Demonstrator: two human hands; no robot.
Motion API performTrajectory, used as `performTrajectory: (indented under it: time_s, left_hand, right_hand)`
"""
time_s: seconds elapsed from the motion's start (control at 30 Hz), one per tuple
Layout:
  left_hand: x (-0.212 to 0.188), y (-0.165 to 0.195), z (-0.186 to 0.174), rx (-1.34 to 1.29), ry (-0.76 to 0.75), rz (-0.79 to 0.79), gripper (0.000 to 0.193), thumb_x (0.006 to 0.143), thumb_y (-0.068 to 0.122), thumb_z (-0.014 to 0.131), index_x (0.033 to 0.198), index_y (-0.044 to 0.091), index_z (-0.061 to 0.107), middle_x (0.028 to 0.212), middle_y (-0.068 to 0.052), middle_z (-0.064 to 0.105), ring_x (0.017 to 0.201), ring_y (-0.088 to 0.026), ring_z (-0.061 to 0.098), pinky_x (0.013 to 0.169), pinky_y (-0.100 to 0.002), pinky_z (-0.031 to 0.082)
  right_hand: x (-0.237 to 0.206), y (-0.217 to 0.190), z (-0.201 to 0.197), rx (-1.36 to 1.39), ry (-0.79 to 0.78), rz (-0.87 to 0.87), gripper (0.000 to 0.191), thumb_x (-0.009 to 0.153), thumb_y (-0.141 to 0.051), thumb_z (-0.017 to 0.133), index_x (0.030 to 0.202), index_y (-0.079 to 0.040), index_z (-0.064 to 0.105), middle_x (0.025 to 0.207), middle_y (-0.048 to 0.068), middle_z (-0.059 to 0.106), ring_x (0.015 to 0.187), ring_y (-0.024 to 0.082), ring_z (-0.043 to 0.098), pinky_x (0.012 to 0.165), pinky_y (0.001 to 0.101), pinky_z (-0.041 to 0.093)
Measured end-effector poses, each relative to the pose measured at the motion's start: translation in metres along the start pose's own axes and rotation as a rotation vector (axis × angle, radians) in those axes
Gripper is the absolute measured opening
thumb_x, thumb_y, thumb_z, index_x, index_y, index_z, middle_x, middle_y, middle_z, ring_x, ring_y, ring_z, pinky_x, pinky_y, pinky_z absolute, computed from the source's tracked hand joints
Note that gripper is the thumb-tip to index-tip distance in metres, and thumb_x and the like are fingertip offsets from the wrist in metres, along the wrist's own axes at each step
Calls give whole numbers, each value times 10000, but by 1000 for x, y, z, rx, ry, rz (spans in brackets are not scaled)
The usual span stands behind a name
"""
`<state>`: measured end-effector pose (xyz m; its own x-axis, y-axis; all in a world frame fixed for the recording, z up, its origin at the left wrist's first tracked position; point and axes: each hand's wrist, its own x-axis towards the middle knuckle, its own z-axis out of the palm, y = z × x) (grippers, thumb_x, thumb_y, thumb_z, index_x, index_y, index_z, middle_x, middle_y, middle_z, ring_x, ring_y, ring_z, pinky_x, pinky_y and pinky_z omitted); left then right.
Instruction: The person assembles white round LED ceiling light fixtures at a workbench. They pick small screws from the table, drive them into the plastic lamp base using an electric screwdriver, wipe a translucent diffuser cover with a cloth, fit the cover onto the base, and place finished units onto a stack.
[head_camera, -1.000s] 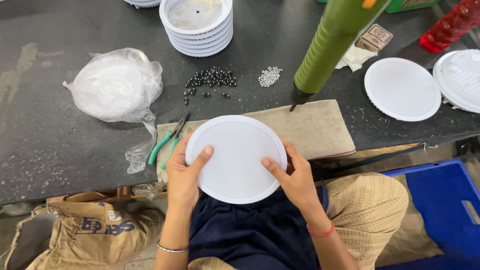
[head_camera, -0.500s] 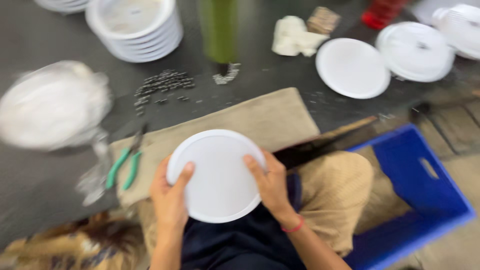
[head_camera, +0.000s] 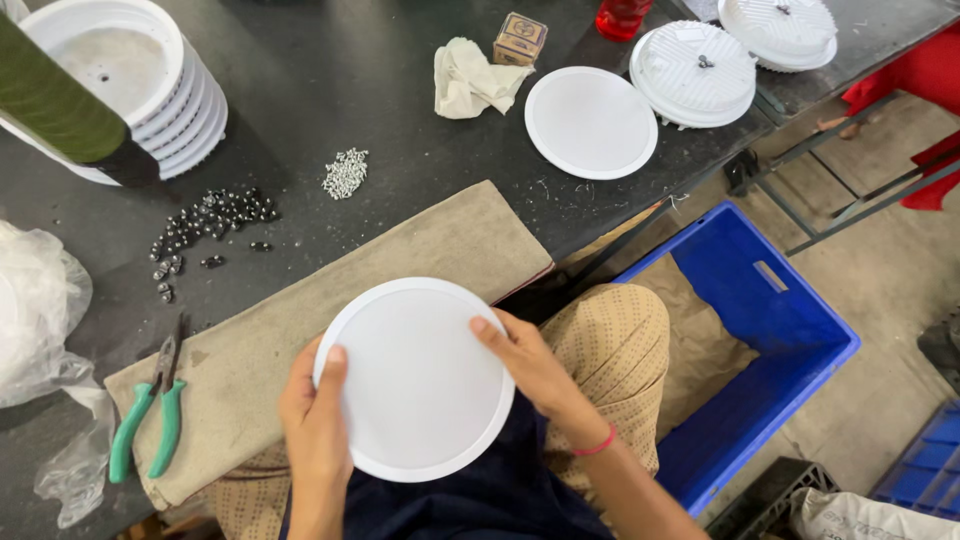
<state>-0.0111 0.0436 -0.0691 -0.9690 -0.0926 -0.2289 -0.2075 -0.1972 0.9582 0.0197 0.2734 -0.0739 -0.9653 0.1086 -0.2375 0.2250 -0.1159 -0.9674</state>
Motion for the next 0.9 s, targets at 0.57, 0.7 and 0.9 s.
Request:
performTrajectory:
  time_s: [0.57, 0.7, 0.9]
  left_hand:
    - [-19, -10, 3, -286, -291, -120, 629, 892, 145, 731, 1460, 9, 497, 1355, -117, 645, 1246, -184, 601, 1042, -357, 489]
    - [-23, -17, -4, -286, -274, -33, 621, 928, 179, 713, 1479, 2, 488, 1388, -100, 631, 1282, -168, 579, 1079, -331, 464]
    - [-20, -22, -11, -216, -144, 48, 571, 944, 210, 723, 1432, -30, 546, 1321, -109, 666, 1212, -162, 618, 1051, -326, 492]
  right_hand:
    - [-8, 23, -25, 350, 15, 124, 574, 1054, -391, 459, 1409, 49, 555, 1367, 135, 654, 1203, 202, 633, 1012, 350, 504]
    - [-6, 18, -14, 362, -51, 78, 552, 1072, -374, 445, 1418, 47, 536, 1345, 132, 650, 1217, 203, 612, 1026, 349, 491]
    - [-11, 18, 7, 404, -40, 92, 521, 1064, -333, 444, 1426, 36, 514, 1345, 122, 642, 1228, 200, 608, 1029, 353, 493]
